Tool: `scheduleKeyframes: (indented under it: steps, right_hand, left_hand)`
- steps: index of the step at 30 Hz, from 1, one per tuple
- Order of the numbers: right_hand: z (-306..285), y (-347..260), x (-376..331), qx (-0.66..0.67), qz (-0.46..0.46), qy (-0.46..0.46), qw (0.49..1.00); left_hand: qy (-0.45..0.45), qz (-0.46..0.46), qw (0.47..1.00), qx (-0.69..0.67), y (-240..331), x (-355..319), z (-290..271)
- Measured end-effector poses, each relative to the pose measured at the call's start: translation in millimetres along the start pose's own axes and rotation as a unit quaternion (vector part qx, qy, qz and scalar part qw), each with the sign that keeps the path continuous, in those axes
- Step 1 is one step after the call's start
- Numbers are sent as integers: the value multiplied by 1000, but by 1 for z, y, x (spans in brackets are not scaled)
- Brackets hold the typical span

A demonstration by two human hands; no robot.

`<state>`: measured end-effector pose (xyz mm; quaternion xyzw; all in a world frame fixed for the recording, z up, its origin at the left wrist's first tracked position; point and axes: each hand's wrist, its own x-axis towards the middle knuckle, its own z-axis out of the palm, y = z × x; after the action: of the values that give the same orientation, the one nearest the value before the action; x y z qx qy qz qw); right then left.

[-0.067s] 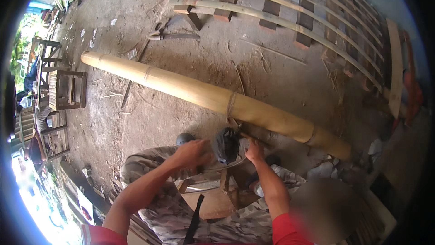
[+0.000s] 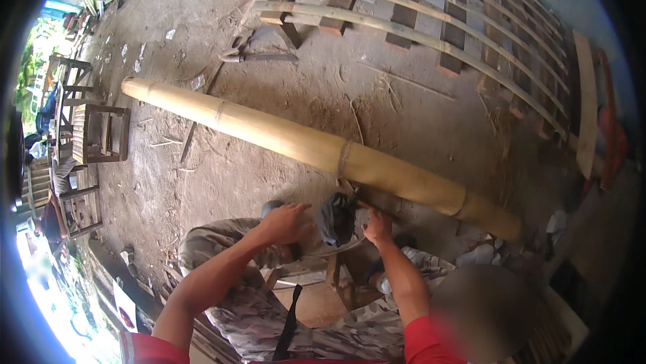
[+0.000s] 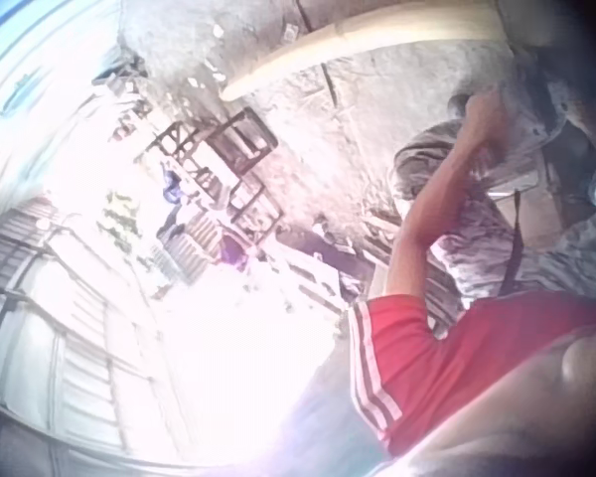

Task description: The person positions a long bamboo pole on a wooden pallet, then uses a machete to cut the pole into shorter sections. The person handles the pole and machete throughout the task.

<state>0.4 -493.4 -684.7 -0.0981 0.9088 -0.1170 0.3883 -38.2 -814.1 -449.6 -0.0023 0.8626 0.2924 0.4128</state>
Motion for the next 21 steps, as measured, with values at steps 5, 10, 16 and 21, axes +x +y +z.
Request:
scheduleKeyframes:
  steps: [5,10,16,21]
  right_hand:
    - [-4,-1,30,-42,-59,5,997]
    - [-11,3,45,-42,-97,57,993]
    - [-2,15,53,-91,-109,74,987]
    - [-21,-9,50,-53,-114,63,990]
  left_hand:
    - [76,21,997,23,-5,38,-29]
    - [98,68,993,21,0,46,-33]
    - [58,87,990,95,-5,46,-1]
    - [35,166,982,82,0,64,49]
